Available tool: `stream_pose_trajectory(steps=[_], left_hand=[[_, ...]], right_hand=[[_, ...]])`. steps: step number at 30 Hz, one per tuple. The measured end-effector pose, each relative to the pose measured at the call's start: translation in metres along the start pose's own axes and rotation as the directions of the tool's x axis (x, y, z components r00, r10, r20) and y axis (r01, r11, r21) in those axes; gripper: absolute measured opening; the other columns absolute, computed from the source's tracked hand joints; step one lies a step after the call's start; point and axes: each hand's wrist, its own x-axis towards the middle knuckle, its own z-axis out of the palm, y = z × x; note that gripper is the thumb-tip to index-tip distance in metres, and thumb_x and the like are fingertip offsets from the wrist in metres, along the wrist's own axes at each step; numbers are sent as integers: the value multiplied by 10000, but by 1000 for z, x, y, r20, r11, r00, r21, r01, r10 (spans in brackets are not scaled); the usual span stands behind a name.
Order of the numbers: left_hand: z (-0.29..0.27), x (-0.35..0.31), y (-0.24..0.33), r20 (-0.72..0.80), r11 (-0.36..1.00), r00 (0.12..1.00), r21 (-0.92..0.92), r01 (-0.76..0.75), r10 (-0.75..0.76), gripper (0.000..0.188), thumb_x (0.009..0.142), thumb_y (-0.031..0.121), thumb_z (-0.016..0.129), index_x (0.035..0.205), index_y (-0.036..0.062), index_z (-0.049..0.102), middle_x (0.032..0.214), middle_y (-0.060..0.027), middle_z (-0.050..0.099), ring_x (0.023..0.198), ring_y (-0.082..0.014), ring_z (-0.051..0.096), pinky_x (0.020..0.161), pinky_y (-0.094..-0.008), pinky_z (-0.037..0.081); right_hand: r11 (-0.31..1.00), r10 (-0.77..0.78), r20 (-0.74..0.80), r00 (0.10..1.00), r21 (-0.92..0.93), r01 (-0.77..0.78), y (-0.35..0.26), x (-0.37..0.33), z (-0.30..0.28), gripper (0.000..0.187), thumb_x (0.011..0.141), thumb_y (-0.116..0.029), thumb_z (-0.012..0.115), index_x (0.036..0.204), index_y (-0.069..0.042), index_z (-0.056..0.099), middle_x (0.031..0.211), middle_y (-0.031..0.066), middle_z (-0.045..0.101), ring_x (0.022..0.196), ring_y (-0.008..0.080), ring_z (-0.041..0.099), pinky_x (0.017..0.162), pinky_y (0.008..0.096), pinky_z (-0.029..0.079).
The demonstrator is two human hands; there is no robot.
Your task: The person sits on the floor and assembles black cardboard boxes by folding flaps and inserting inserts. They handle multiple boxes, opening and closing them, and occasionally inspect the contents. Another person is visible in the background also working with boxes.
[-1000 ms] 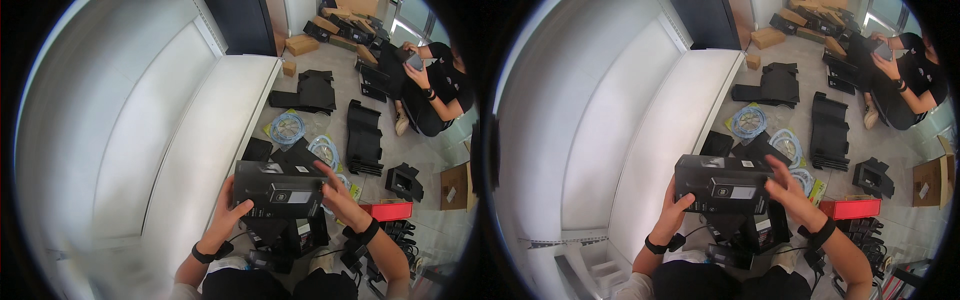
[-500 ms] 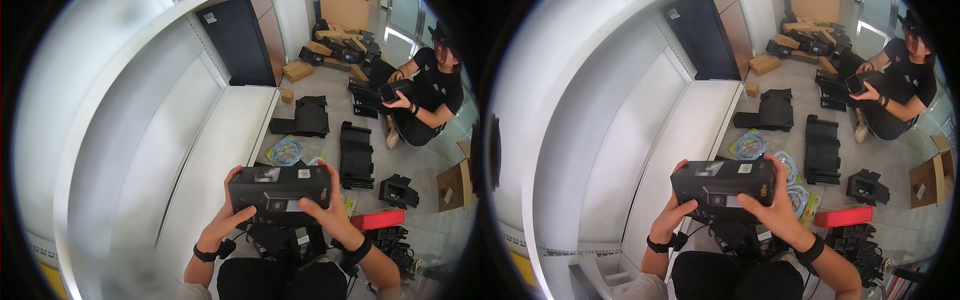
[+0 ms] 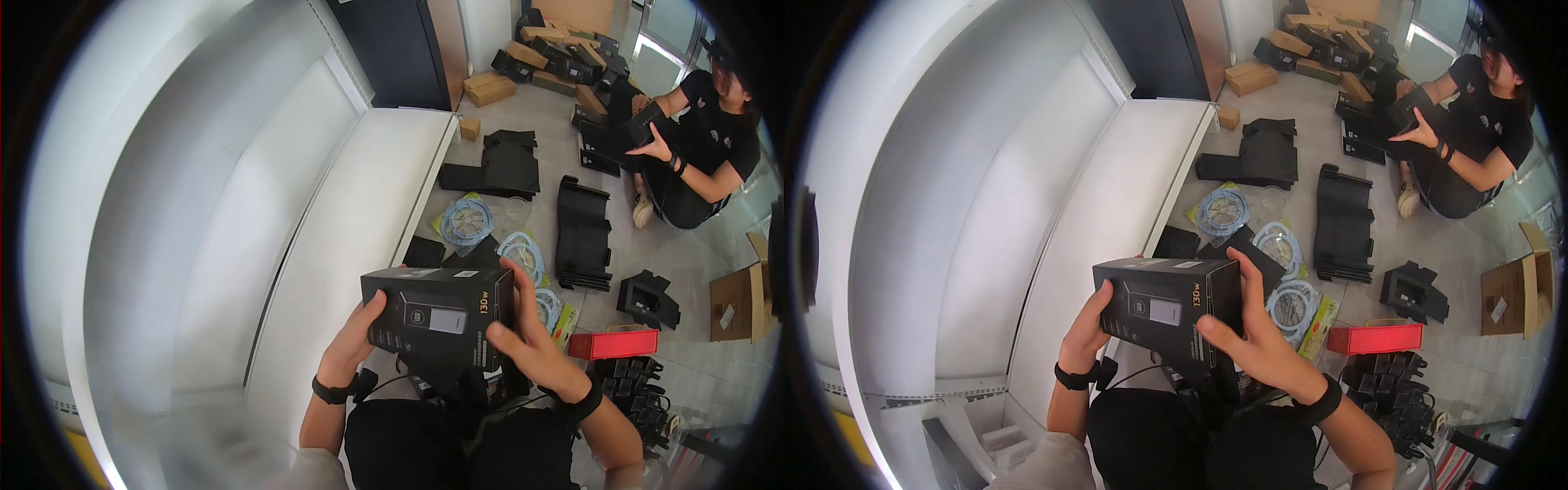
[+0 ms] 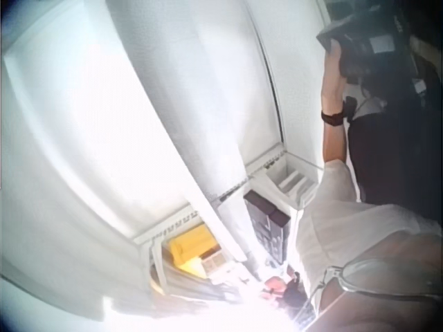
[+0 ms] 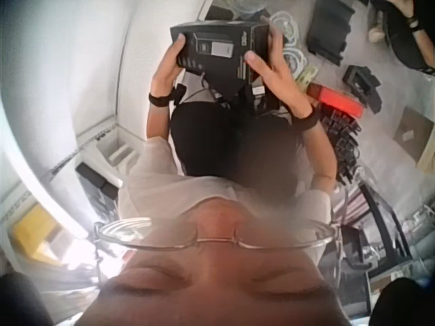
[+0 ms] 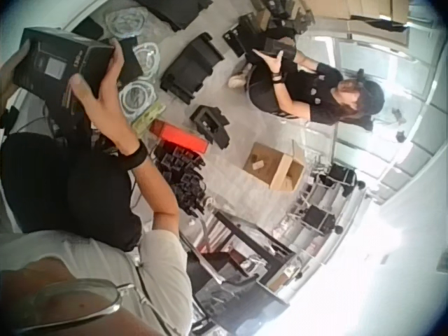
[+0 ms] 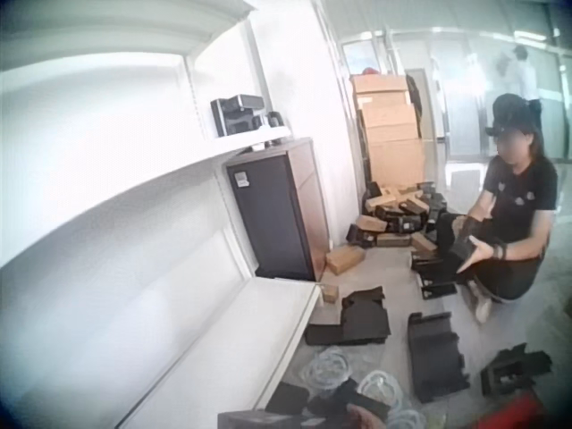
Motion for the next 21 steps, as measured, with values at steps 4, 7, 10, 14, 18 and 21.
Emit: stream_pose_trajectory(steps=[4,7,10,14,18,21], left_hand=[[-9,3,-13,-18,999,999,-20,29,-30,772,1041,500,570,1602,40,308,1515,-132,501,1380,-211,505,1142,-341,421],[-19,3,-22,-46,998,999,61,17,-14,794,1030,488,598,1612,50,283,1525,-134,478,1398,-222,472,1150,-343,399],[-23,12,-35,-91,967,995,253,-14,38,878,990,442,677,1638,87,204,1551,-154,421,1420,-260,431,1162,-381,375],[-29,11,-52,-2,876,997,477,-70,81,1107,854,373,844,1658,153,117,1601,-179,308,1449,-323,377,1187,-451,334],[-21,12,-57,183,439,979,875,-205,92,1302,665,387,961,1656,182,142,1633,-182,236,1522,-398,225,1235,-551,242],[-4,19,-50,292,218,956,932,-290,23,1312,602,389,969,1632,135,197,1586,-185,288,1489,-422,252,1251,-591,181]], right_hand=[[999,32,-8,999,26,-32,3,5,-1,847,996,-240,698,1587,-61,119,1407,151,457,1298,221,463,1138,373,353],[993,97,-19,995,73,-95,14,7,1,797,1004,-226,687,1575,-66,154,1362,125,495,1256,198,490,1107,353,381],[983,172,-91,981,88,-164,33,5,-10,704,1022,-200,662,1546,-58,214,1319,97,532,1218,169,510,1070,323,410],[952,298,-156,942,119,-281,53,0,-20,645,1023,-209,662,1508,-45,269,1305,97,546,1216,160,511,1062,309,417],[946,320,-160,934,118,-303,88,-9,-25,654,1017,-252,683,1485,-37,280,1316,113,543,1239,187,507,1063,320,423],[936,340,-175,924,163,-313,96,-12,-22,688,1004,-303,704,1470,-28,279,1368,128,500,1252,204,498,1062,327,425]])
